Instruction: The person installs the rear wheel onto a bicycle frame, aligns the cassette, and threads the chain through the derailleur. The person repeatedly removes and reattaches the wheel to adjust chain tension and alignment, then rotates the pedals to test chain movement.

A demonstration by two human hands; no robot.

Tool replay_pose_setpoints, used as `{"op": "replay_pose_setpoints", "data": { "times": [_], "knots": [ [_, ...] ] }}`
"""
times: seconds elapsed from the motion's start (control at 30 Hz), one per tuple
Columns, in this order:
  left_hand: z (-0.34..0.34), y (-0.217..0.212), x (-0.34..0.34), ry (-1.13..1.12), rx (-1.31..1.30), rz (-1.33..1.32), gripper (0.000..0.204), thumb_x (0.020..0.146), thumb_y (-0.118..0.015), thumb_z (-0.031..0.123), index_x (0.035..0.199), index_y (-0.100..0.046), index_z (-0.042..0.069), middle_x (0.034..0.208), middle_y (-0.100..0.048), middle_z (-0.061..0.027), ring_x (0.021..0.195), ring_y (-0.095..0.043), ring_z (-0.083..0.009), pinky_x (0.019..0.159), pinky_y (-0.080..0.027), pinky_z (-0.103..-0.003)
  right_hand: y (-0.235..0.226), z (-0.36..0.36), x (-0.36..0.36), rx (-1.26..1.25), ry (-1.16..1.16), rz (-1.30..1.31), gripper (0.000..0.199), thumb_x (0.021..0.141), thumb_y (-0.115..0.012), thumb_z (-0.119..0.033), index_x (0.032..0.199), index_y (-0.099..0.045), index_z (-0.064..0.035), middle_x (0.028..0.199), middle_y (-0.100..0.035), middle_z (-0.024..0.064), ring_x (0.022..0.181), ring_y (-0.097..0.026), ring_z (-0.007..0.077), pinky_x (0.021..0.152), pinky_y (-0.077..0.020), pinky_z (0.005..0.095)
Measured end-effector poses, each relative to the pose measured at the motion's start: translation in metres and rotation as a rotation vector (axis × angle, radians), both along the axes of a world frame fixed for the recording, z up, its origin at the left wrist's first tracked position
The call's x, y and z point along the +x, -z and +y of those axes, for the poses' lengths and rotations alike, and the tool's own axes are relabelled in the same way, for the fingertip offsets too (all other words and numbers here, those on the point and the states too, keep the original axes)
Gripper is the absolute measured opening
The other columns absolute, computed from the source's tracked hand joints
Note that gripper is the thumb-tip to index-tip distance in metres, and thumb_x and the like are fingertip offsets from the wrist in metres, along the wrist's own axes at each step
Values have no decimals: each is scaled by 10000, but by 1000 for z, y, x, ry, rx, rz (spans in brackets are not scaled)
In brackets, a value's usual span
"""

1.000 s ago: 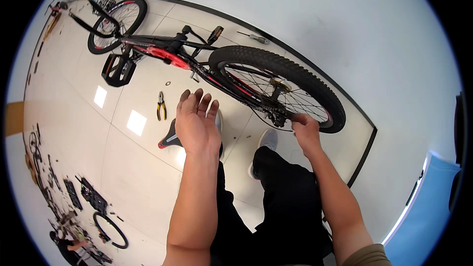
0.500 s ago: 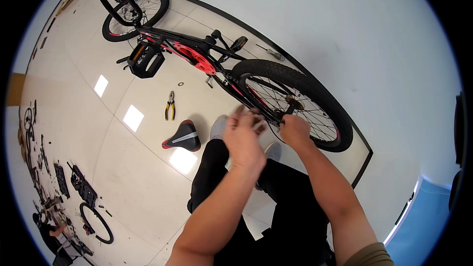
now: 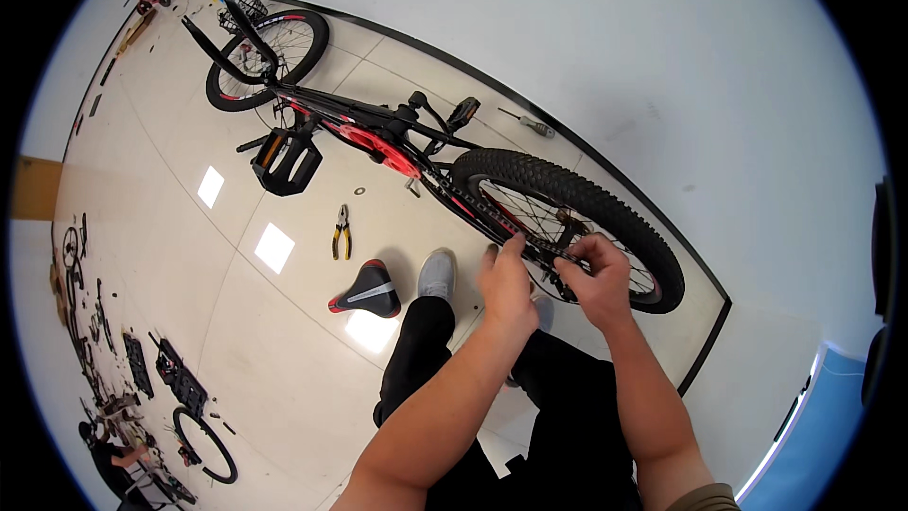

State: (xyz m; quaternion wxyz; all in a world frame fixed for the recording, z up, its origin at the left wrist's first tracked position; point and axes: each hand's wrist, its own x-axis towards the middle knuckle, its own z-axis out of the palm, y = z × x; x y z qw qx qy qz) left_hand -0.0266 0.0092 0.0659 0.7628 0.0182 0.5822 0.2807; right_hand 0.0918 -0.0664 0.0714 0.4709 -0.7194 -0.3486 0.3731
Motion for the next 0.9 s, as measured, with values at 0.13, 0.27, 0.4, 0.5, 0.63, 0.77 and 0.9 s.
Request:
{"op": "replay_pose_setpoints", "data": {
  "times": [0.13, 0.27, 0.4, 0.5, 0.63, 0.77, 0.9],
  "knots": [
    [10, 6, 2, -40, 0, -525, 357, 1068, -568, 319, 1296, -585, 45, 1159, -689, -111, 1066, -634, -243, 939, -503, -449, -30, -12, -3, 184, -31, 154, 186, 859, -768, 10, 971, -621, 0, 941, -642, 40, 856, -590, 99, 784, -490, 264],
    [37, -4, -3, 15, 441, -402, 328, 1085, -556, 317, 1248, -600, 37, 1108, -703, -105, 1037, -638, -223, 918, -515, -431, -42, -14, 5, 69, -44, 115, 189, 866, -756, 15, 1008, -631, 9, 947, -653, 44, 864, -606, 103, 786, -494, 266],
    [60, -8, -26, -6, 639, -291, 276, 1096, -543, 248, 1250, -603, 27, 1004, -687, -66, 935, -641, -187, 868, -528, -385, -44, 5, 13, -79, -208, 68, 284, 924, -682, 31, 1201, -628, 59, 1085, -726, 114, 1001, -687, 153, 908, -538, 299],
    [66, -16, -34, -96, 723, -254, 322, 1112, -526, 230, 1336, -559, 1, 1028, -672, -97, 915, -628, -182, 839, -537, -375, -41, 20, 17, -156, -336, 89, 362, 949, -616, 86, 1310, -594, 77, 1172, -723, 144, 1093, -702, 186, 988, -542, 322],
    [73, -19, -37, -162, 844, -229, 405, 1130, -495, 253, 1424, -490, -26, 1117, -662, -156, 926, -628, -210, 849, -544, -377, -34, 42, 15, -186, -427, 59, 291, 960, -639, 38, 1247, -638, 84, 1111, -736, 132, 1014, -687, 160, 929, -541, 310],
    [78, -24, -41, -205, 863, -237, 413, 1124, -511, 253, 1426, -467, -27, 1168, -660, -181, 973, -642, -234, 855, -545, -369, -39, 56, 6, -271, -459, -113, 195, 953, -677, -32, 1113, -709, 75, 904, -726, 78, 798, -624, 125, 743, -516, 299],
    [80, -23, -43, -214, 837, -302, 386, 1110, -541, 281, 1369, -458, 8, 1236, -628, -190, 1036, -638, -241, 882, -540, -373, -40, 61, -5, -161, -394, -58, 168, 958, -682, -36, 1097, -700, 55, 879, -720, 62, 780, -612, 114, 720, -508, 291]
  ]
}}
